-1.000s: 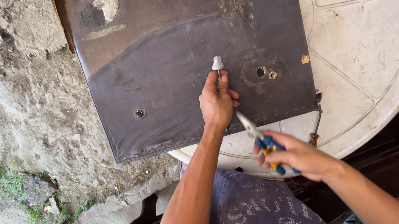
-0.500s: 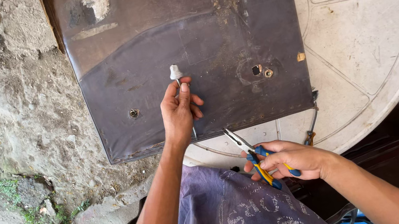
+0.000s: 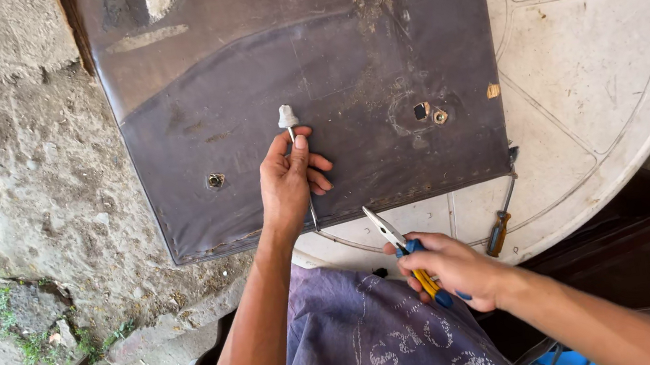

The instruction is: The person uses pliers and a screwdriver to remove staples and fasteners from the underside of a dark upholstered panel resting on a white plastic table. The person then flips the panel to show the other side.

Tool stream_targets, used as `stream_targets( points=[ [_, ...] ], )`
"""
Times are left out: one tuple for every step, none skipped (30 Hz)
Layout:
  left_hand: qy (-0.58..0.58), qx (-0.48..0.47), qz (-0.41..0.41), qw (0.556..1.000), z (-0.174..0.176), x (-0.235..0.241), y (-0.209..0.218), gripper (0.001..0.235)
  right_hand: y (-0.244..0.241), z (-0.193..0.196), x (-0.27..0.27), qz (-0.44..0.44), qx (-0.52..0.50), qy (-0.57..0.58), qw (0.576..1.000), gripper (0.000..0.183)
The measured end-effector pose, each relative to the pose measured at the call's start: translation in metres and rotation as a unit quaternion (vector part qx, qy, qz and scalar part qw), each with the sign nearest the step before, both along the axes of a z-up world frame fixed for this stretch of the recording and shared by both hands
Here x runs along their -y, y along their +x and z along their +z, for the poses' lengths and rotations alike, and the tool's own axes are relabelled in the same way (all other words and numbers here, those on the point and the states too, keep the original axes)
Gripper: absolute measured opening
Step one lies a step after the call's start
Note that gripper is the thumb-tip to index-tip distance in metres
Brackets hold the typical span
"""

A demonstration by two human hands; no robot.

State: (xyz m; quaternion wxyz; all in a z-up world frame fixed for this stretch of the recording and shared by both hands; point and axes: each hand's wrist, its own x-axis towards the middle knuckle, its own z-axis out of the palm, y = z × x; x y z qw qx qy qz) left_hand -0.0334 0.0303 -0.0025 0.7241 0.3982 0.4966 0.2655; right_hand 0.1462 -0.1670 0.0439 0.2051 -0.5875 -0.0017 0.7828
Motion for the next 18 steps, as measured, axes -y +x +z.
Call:
stream_targets(
  points=[
    [0.000,0.005,0.000,1.000,0.000,0.000,-0.001,0.033,-0.007,-0.004,0.007,0.075,0.090,0.075,0.990,0.039],
    [0.002,-0.001,-0.003,1.000,0.000,-0.002,0.000,0.033,-0.012,-0.010,0.013,0.146,0.182,0.153,0.960,0.037],
    [0.005,-0.006,-0.005,1.000,-0.001,-0.004,0.000,0.033,-0.014,-0.018,0.014,0.213,0.270,0.227,0.911,0.035],
    [0.003,-0.014,-0.008,1.000,-0.001,-0.003,-0.001,0.033,-0.016,-0.026,0.018,0.219,0.330,0.288,0.872,0.036],
    [0.002,-0.007,-0.008,1.000,-0.002,-0.002,-0.002,0.033,-0.017,-0.032,0.023,0.224,0.388,0.347,0.824,0.037],
    [0.000,0.001,-0.007,1.000,-0.003,-0.002,-0.002,0.033,-0.017,-0.039,0.027,0.226,0.441,0.402,0.769,0.039],
    [-0.001,0.009,-0.007,1.000,-0.004,0.000,-0.001,0.032,-0.017,-0.044,0.031,0.234,0.463,0.407,0.752,0.041],
    [0.002,0.004,-0.008,1.000,-0.004,-0.002,-0.002,0.032,-0.015,-0.051,0.031,0.242,0.481,0.416,0.732,0.044],
    [0.005,-0.001,-0.009,1.000,-0.004,-0.002,-0.003,0.031,-0.015,-0.056,0.031,0.250,0.500,0.426,0.712,0.047],
    [0.005,-0.004,-0.014,1.000,-0.004,0.000,-0.002,0.031,-0.015,-0.060,0.034,0.257,0.504,0.423,0.707,0.048],
    [0.021,-0.023,-0.021,0.999,-0.003,0.003,-0.002,0.030,-0.014,-0.062,0.036,0.264,0.509,0.421,0.703,0.049],
    [0.038,-0.041,-0.029,0.998,-0.001,0.005,0.000,0.029,-0.013,-0.063,0.037,0.270,0.516,0.418,0.697,0.050],
    [0.055,-0.059,-0.037,0.996,0.001,0.008,0.000,0.029,-0.011,-0.063,0.038,0.267,0.519,0.451,0.675,0.051],
    [0.070,-0.110,-0.069,0.989,0.005,0.013,0.000,0.028,-0.009,-0.062,0.042,0.266,0.522,0.483,0.651,0.053],
    [0.086,-0.160,-0.100,0.978,0.009,0.019,-0.001,0.027,-0.007,-0.060,0.045,0.264,0.523,0.514,0.626,0.054],
    [0.100,-0.209,-0.131,0.964,0.013,0.026,-0.002,0.026,-0.004,-0.056,0.050,0.252,0.519,0.497,0.649,0.054],
    [0.114,-0.229,-0.144,0.956,0.017,0.032,-0.002,0.025,-0.001,-0.052,0.055,0.239,0.514,0.479,0.670,0.054],
    [0.128,-0.249,-0.155,0.947,0.021,0.037,-0.003,0.024,0.003,-0.048,0.058,0.226,0.508,0.462,0.691,0.054]
  ],
)
